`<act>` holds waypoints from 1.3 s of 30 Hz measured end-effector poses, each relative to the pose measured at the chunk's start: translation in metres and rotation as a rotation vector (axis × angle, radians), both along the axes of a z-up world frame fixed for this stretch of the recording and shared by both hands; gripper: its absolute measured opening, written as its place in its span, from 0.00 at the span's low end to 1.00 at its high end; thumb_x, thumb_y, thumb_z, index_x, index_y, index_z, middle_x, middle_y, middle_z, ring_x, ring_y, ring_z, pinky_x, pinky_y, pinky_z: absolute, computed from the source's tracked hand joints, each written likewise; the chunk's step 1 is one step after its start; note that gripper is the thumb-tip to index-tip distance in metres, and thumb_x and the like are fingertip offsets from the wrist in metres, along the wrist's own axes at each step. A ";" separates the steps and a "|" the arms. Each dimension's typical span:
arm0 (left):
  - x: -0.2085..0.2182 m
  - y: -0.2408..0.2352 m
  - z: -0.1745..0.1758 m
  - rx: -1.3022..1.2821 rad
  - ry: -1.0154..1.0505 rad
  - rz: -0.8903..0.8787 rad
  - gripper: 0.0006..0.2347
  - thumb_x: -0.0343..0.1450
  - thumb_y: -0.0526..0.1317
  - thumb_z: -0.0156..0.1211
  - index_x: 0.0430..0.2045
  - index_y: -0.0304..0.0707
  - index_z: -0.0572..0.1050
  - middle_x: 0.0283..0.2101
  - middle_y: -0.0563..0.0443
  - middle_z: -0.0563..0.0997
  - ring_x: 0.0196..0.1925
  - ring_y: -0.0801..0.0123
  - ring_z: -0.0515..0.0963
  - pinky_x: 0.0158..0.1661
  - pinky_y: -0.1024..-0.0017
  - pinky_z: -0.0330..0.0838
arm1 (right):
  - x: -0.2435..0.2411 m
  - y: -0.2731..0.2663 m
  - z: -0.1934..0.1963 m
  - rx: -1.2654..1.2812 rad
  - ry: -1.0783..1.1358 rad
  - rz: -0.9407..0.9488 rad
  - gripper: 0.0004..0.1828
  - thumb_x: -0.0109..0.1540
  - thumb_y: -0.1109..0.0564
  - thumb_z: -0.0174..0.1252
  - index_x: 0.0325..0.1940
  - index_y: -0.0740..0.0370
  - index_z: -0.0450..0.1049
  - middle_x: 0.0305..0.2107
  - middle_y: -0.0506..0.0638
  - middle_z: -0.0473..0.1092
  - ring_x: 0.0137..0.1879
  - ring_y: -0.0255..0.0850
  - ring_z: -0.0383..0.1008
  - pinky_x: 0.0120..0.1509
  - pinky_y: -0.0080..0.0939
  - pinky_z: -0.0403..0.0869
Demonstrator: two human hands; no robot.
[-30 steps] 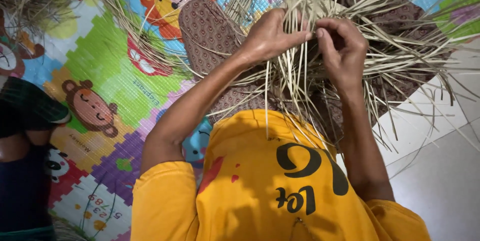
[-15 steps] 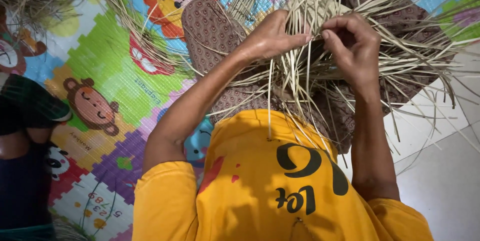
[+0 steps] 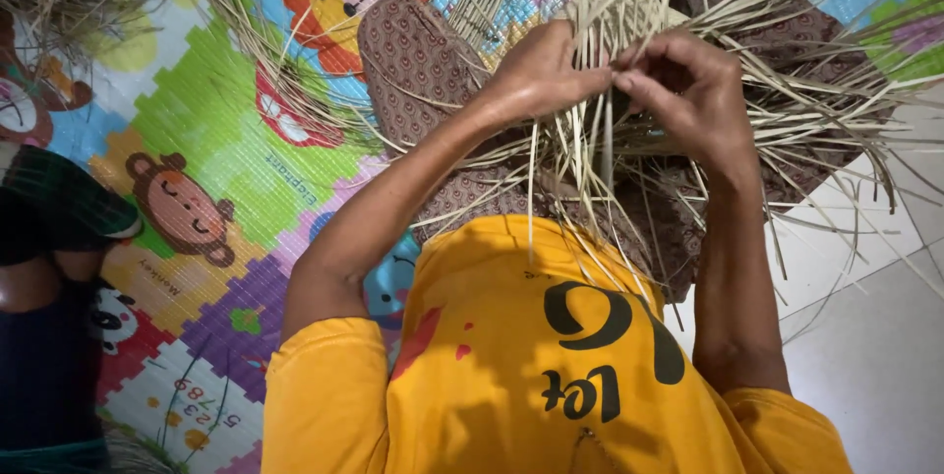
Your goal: A person is weaving a basket using dried straw or grass fibers while sitting on a floor mat.
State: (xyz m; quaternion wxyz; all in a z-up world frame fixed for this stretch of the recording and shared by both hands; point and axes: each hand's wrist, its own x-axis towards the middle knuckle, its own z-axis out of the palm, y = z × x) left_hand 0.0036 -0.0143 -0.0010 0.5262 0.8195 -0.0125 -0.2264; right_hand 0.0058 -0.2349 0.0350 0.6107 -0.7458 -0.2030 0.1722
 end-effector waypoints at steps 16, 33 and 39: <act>-0.003 -0.003 0.001 -0.073 0.086 0.058 0.14 0.68 0.43 0.69 0.29 0.41 0.65 0.24 0.61 0.60 0.16 0.76 0.64 0.11 0.80 0.64 | 0.050 0.017 0.002 -0.501 -1.010 -0.083 0.06 0.70 0.69 0.73 0.40 0.67 0.83 0.32 0.53 0.77 0.28 0.38 0.70 0.24 0.32 0.66; -0.015 -0.003 -0.013 -0.510 -0.194 0.166 0.15 0.65 0.36 0.70 0.41 0.27 0.74 0.31 0.43 0.78 0.17 0.76 0.72 0.11 0.83 0.72 | -0.041 0.023 -0.006 -0.333 -0.363 -0.285 0.06 0.67 0.75 0.60 0.47 0.74 0.78 0.39 0.64 0.76 0.35 0.45 0.77 0.36 0.36 0.81; -0.021 -0.009 -0.023 -0.319 -0.127 0.261 0.12 0.65 0.36 0.72 0.38 0.33 0.79 0.23 0.49 0.84 0.10 0.82 0.74 0.07 0.89 0.70 | -0.040 0.027 -0.020 -0.300 -0.497 -0.314 0.12 0.67 0.77 0.59 0.52 0.71 0.79 0.39 0.60 0.73 0.35 0.42 0.70 0.33 0.33 0.73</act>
